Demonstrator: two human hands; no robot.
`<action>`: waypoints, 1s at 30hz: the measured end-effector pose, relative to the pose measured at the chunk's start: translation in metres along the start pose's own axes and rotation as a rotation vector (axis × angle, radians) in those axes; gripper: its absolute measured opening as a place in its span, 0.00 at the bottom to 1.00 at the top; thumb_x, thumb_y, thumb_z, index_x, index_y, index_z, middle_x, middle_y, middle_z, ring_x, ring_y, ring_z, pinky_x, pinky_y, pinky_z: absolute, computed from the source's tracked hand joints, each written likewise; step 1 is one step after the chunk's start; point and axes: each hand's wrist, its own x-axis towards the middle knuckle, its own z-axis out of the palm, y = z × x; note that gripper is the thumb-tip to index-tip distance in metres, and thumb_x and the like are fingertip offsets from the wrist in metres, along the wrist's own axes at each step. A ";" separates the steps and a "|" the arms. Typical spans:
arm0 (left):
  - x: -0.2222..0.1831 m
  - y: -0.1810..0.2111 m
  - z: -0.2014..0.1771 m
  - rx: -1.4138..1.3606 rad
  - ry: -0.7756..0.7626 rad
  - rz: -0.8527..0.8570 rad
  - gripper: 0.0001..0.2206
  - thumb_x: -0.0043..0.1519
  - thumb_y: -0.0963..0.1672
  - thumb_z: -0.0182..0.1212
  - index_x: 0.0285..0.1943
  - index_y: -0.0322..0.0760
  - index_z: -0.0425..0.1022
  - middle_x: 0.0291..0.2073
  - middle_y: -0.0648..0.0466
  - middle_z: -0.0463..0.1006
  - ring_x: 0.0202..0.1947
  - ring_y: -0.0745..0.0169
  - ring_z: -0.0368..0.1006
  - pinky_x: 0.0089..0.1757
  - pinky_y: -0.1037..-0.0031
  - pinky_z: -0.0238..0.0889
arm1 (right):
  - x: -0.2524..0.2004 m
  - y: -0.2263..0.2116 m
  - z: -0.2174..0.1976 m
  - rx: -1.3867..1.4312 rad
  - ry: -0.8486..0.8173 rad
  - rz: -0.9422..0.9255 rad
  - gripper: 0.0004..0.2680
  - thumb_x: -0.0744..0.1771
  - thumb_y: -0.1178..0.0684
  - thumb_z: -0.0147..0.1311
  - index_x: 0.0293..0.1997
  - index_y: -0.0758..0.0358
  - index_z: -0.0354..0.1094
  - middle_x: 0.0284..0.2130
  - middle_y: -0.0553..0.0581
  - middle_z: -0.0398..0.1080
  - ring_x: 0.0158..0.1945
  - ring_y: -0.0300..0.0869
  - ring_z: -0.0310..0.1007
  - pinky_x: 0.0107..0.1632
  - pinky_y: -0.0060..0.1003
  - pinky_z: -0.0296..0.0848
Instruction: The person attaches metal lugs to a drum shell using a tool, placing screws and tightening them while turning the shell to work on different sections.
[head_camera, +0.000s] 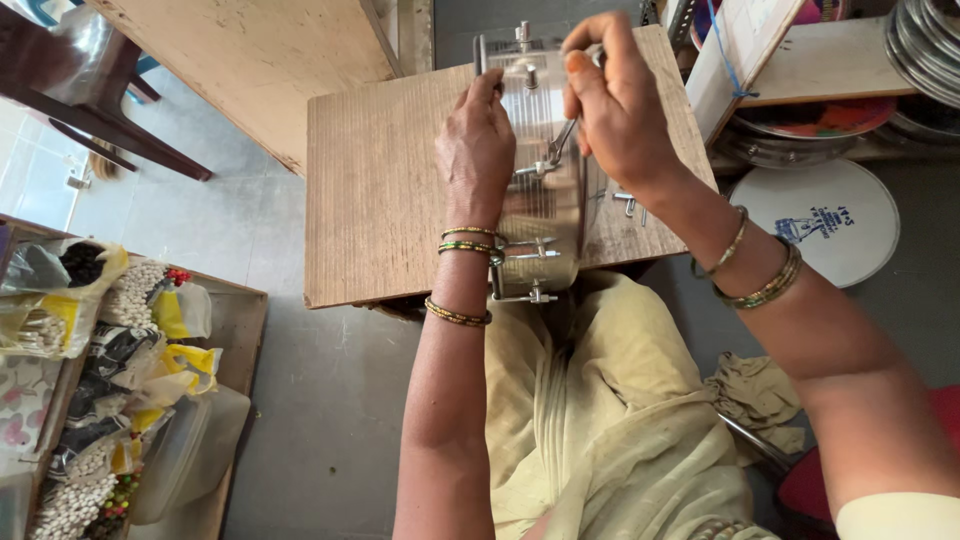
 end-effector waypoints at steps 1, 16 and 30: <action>0.000 0.001 0.002 -0.003 -0.025 -0.023 0.11 0.67 0.40 0.54 0.55 0.42 0.77 0.48 0.51 0.83 0.41 0.56 0.83 0.39 0.68 0.77 | 0.005 0.001 0.004 -0.066 -0.010 0.051 0.04 0.76 0.54 0.41 0.54 0.62 0.57 0.27 0.53 0.67 0.20 0.32 0.62 0.21 0.29 0.62; 0.008 0.005 0.008 0.076 -0.049 -0.006 0.10 0.68 0.43 0.55 0.53 0.46 0.80 0.43 0.52 0.85 0.35 0.57 0.82 0.33 0.68 0.73 | -0.084 0.030 0.022 -0.648 -0.255 -0.840 0.05 0.69 0.60 0.53 0.46 0.60 0.62 0.32 0.58 0.64 0.32 0.48 0.67 0.33 0.45 0.69; 0.002 0.012 0.005 0.024 -0.038 0.047 0.10 0.67 0.42 0.54 0.54 0.45 0.79 0.44 0.52 0.84 0.39 0.54 0.83 0.37 0.66 0.74 | 0.002 0.011 -0.016 0.127 -0.075 -0.004 0.05 0.77 0.53 0.41 0.57 0.61 0.56 0.28 0.51 0.64 0.20 0.31 0.58 0.21 0.28 0.62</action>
